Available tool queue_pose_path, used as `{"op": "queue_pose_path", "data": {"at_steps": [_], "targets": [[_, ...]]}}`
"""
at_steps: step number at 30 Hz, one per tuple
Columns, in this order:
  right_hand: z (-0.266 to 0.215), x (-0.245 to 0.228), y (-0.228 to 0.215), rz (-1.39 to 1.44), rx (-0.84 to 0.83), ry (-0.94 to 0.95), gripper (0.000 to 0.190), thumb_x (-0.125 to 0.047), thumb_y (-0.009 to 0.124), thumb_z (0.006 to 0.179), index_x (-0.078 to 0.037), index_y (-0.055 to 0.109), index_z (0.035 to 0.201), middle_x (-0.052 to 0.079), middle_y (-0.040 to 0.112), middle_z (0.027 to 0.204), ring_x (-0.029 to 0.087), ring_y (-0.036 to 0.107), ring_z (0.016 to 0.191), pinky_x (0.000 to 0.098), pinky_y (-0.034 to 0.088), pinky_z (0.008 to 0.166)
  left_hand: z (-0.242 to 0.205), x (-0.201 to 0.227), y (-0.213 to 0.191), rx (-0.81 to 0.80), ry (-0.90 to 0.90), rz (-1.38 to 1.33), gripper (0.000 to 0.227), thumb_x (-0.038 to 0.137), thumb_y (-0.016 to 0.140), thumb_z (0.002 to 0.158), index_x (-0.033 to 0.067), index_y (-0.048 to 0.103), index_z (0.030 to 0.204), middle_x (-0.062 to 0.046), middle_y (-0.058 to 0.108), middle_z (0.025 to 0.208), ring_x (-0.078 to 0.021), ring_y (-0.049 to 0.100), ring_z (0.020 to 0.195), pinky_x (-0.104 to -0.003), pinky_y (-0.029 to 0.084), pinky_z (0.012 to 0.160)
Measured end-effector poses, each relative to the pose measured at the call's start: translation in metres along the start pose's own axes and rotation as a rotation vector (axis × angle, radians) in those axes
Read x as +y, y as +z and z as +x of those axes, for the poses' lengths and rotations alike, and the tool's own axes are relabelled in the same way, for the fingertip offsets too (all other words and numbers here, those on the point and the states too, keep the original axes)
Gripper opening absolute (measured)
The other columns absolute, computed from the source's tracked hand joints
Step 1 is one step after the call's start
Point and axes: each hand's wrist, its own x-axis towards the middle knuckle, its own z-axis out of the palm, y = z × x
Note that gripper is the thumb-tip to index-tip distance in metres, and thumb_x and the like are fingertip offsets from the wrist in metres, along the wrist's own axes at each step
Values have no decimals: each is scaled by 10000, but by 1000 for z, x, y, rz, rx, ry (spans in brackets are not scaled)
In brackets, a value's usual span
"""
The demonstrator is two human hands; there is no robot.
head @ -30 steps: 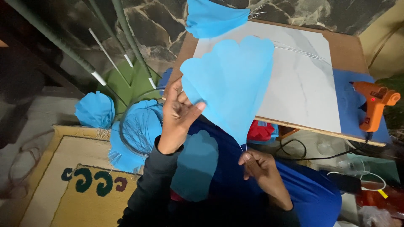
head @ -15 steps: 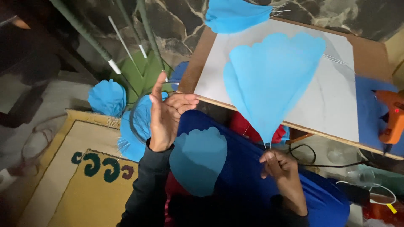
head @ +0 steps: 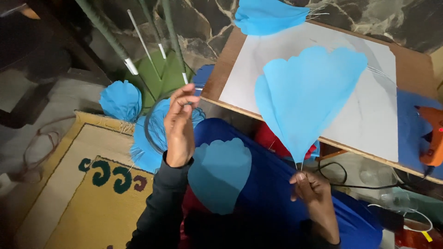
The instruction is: The person is crafting decorative flowers by folding blue fabric petals, applying hot glue, and attaching them to thin wires.
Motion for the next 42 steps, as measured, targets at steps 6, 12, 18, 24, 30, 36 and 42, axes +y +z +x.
{"op": "queue_pose_path", "data": {"at_steps": [6,12,18,24,30,36,42], "targets": [[1,3,-3,-91,20,47,290,-164,497,872,50,591,700,57,403,464,142,383,399,301,437,419,-3,0,0,-11,-30,-192,132,132,536,859,28,573,931,-118,563,1069,-186,534,1013,-274,414,848],[2,11,-7,-70,-16,0,295,-180,499,870,35,604,696,38,380,444,137,399,375,281,443,392,-7,-3,2,-44,-109,-283,180,-22,537,827,4,556,1005,-88,580,915,-143,560,866,-249,460,826],[1,12,-7,-41,-36,0,321,-227,494,869,20,597,692,21,353,446,135,374,379,294,442,402,-8,-5,2,-2,-124,-152,165,-43,579,814,-7,581,975,-73,601,856,-111,575,781,-210,481,762],[1,10,-6,-46,-44,-30,319,-215,492,871,18,590,676,16,355,422,114,348,361,284,444,386,-8,-4,1,-56,-84,-97,606,-109,591,780,41,326,1304,-69,611,770,-147,613,735,-245,504,737],[2,9,-4,-13,-15,-9,307,-196,503,869,31,586,680,26,360,431,122,349,372,285,436,404,-14,-8,-28,0,-22,243,584,-56,497,840,58,248,1355,-39,586,652,-134,587,526,-231,532,516],[10,-1,0,2,39,5,283,-181,505,859,33,598,699,31,374,452,123,384,399,276,445,416,-40,-13,-60,95,197,1250,676,-104,501,746,-8,240,1362,-120,609,922,-228,555,692,-305,438,582],[20,-4,6,33,20,-172,271,-51,449,869,73,609,688,68,334,363,184,521,319,279,481,397,-49,-30,-11,-190,-84,729,138,-2,601,791,32,631,922,-145,645,905,-365,632,863,-427,538,719]]}}
